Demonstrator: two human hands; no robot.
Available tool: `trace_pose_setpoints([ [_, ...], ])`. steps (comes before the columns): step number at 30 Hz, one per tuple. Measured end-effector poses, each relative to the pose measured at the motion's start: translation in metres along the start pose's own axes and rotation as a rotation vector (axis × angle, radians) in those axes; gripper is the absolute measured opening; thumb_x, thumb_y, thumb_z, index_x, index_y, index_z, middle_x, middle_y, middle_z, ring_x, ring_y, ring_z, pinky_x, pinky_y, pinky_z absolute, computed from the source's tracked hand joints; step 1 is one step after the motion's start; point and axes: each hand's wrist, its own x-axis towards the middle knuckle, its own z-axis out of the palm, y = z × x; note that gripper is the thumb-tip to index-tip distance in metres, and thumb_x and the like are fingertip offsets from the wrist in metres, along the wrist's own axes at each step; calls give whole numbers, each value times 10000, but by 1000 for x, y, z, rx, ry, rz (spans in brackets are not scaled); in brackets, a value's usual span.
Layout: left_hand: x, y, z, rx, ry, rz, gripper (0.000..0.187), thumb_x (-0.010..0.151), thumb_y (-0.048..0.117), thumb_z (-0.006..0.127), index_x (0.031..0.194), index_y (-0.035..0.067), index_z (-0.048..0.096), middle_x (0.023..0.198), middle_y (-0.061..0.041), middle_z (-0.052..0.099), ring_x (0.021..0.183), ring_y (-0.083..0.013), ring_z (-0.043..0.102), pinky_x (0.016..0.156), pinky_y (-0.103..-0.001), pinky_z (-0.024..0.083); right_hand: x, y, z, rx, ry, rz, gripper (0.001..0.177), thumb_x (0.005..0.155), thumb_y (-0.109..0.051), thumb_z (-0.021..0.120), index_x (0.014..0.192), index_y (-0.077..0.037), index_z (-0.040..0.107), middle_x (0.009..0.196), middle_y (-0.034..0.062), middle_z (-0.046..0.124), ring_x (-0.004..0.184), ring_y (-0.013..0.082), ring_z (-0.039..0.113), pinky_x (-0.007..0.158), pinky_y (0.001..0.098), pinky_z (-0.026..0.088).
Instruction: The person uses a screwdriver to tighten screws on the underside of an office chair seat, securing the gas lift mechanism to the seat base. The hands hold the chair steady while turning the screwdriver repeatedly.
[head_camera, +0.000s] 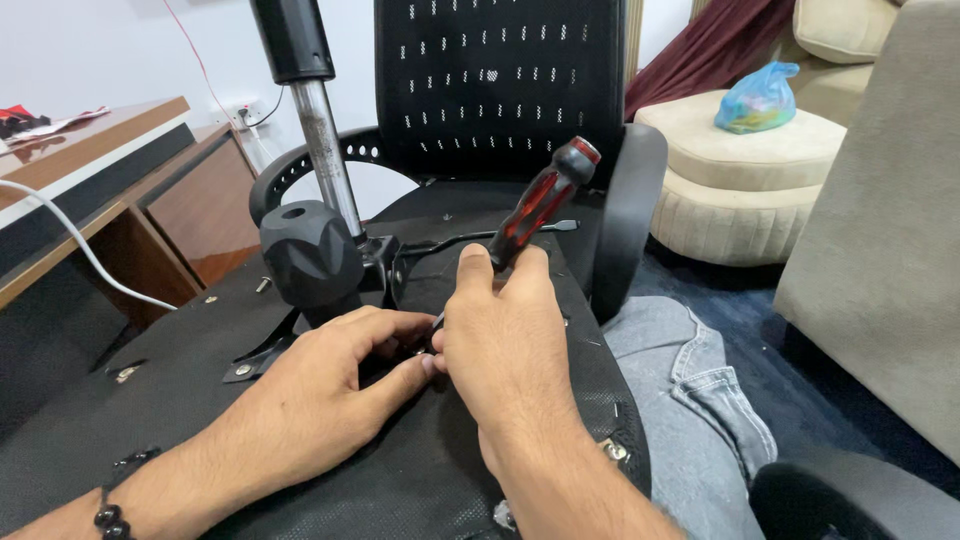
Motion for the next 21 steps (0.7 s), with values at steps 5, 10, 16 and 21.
trace_pose_setpoints([
  [5, 3, 8, 0, -16, 17, -4, 480, 913, 389, 680, 1338, 169, 713, 1058, -24, 719, 913, -148, 695, 787, -307, 589, 5, 2, -1, 14, -13, -8, 337, 1009, -345, 515, 1124, -29, 525, 714, 78, 588, 551, 138, 593, 500, 316, 558],
  [10, 6, -1, -6, -91, -45, -164, 484, 919, 422, 690, 1343, 188, 687, 1029, -33, 719, 893, -143, 703, 797, -300, 568, 11, 3, 7, -54, 41, -3, 334, 989, -362, 525, 1111, -51, 531, 721, 61, 600, 559, 135, 624, 517, 313, 574],
  [16, 14, -15, -1, -130, 8, 60, 475, 938, 383, 672, 1343, 138, 711, 1056, -26, 718, 917, -145, 686, 798, -284, 575, 19, 14, 7, -29, 40, -86, 335, 985, -362, 525, 1112, -52, 523, 721, 62, 606, 552, 131, 610, 508, 299, 558],
  [21, 13, -8, 2, -101, 60, 21, 502, 882, 401, 688, 1323, 163, 708, 1027, -18, 698, 906, -140, 667, 795, -282, 561, 19, 15, 4, -3, 30, -98, 334, 981, -360, 542, 1118, -57, 526, 734, 56, 606, 553, 129, 610, 511, 299, 559],
])
